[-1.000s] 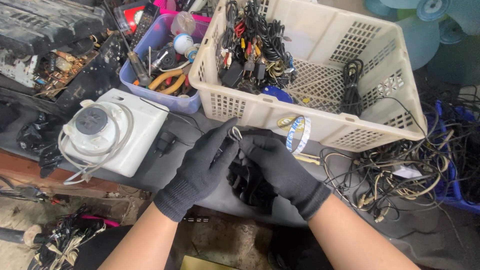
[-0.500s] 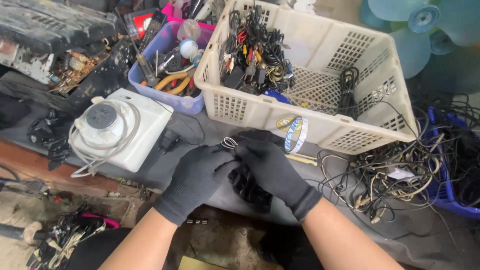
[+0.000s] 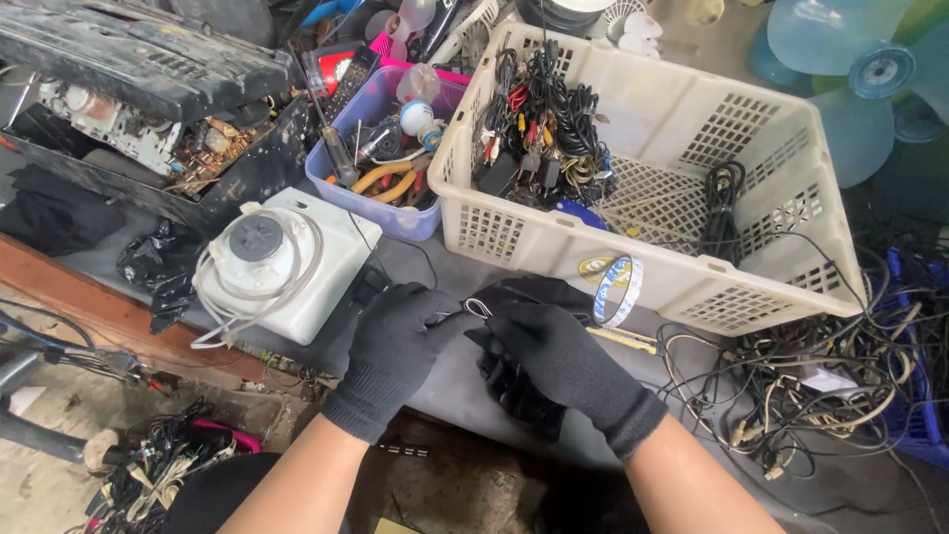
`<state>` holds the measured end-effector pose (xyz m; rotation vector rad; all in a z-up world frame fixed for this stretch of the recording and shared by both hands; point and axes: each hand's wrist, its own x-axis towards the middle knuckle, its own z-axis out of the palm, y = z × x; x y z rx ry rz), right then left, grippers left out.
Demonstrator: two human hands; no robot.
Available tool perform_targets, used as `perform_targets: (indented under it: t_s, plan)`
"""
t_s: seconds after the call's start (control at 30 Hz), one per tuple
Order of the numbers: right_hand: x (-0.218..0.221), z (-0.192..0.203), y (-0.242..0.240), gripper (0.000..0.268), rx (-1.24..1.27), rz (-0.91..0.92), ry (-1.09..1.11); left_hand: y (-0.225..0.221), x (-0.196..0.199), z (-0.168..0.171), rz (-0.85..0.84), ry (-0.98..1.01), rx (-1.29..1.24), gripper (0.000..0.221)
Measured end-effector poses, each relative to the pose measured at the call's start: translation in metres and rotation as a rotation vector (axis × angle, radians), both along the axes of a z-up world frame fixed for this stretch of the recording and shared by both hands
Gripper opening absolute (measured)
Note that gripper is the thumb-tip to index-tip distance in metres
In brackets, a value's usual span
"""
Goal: The person is sorting through electronic parts and attempting to connect a small metal clip to a plastic component.
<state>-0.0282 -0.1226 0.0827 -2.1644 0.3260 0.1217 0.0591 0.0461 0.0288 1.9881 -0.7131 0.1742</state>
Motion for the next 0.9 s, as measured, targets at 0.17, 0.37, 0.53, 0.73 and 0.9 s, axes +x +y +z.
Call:
perform_targets:
  t_s: [0.17, 0.37, 0.53, 0.73, 0.9]
  plan:
    - [0.003, -0.010, -0.012, 0.022, 0.067, 0.009, 0.010, -0.001, 0.000, -0.011, 0.042, 0.108, -0.090, 0.018]
    - [0.007, 0.000, -0.014, 0.022, 0.108, 0.080, 0.022, -0.006, 0.011, -0.013, -0.002, 0.087, -0.059, 0.014]
    - [0.008, -0.002, -0.017, 0.024, 0.203, -0.031, -0.023, -0.009, 0.025, -0.011, -0.001, 0.033, -0.112, 0.012]
    - [0.025, 0.005, -0.018, 0.027, 0.214, -0.102, -0.086, -0.005, 0.031, -0.011, -0.071, 0.192, -0.106, 0.011]
    - [0.032, 0.014, 0.003, 0.026, 0.189, -0.159, -0.081, -0.011, 0.019, -0.003, -0.025, 0.327, -0.173, 0.013]
